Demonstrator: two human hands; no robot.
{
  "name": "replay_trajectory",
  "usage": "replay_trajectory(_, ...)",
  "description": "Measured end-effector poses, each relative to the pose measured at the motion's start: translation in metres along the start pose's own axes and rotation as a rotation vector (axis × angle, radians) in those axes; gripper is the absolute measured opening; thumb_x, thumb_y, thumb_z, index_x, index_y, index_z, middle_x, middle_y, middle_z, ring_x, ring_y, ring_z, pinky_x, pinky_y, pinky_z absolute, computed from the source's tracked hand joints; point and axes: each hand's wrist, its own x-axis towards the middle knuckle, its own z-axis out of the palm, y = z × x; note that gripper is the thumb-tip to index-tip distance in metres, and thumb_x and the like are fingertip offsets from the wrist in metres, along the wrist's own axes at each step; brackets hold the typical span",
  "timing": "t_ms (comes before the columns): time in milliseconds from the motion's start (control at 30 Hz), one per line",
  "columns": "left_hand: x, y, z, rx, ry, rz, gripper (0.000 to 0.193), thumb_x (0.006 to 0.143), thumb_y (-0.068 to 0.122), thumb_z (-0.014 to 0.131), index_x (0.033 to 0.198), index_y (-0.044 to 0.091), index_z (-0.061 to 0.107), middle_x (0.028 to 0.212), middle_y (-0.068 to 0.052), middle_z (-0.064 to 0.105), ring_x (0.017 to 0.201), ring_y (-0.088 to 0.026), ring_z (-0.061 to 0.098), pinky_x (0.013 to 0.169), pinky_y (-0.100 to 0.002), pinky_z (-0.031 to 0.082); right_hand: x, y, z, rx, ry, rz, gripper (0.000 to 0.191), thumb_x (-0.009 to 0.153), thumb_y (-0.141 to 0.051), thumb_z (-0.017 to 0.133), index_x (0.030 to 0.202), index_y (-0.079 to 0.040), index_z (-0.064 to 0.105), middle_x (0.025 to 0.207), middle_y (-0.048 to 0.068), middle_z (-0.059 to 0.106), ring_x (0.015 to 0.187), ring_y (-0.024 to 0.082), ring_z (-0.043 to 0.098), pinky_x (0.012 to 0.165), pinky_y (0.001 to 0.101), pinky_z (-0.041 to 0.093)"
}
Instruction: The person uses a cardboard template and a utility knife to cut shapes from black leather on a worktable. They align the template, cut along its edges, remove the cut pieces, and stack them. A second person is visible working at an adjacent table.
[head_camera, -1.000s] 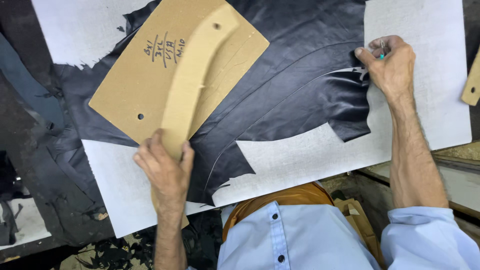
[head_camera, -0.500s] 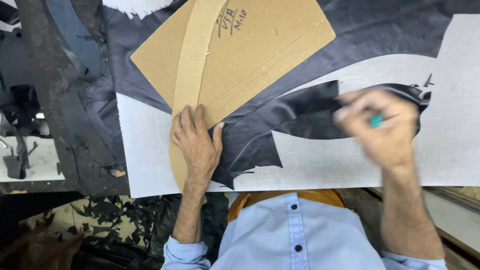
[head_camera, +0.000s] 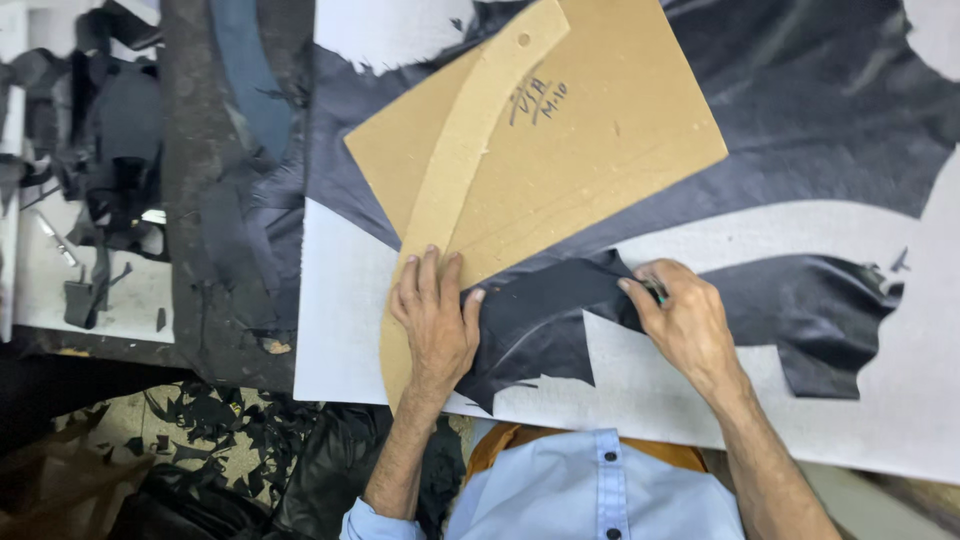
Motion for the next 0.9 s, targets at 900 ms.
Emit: replay_trajectory(900,0.201,-0.174,-0.087,-0.061,0.404,0.016,0.027,0.096,0.018,0.076,0.115,0.001,0.068,0.116,-0.015,0.065,0.106,-0.036,0.063,0.092,-0.047,0.048,-0.032,0.124,-0.088,0.147,-0.090,0.078,0.018,0.100,-0.009,0.072,0.086,0.003,0.069,0.061,0.009,0.061,0.048,0.013,0.056,0.049,0.0257,0.042)
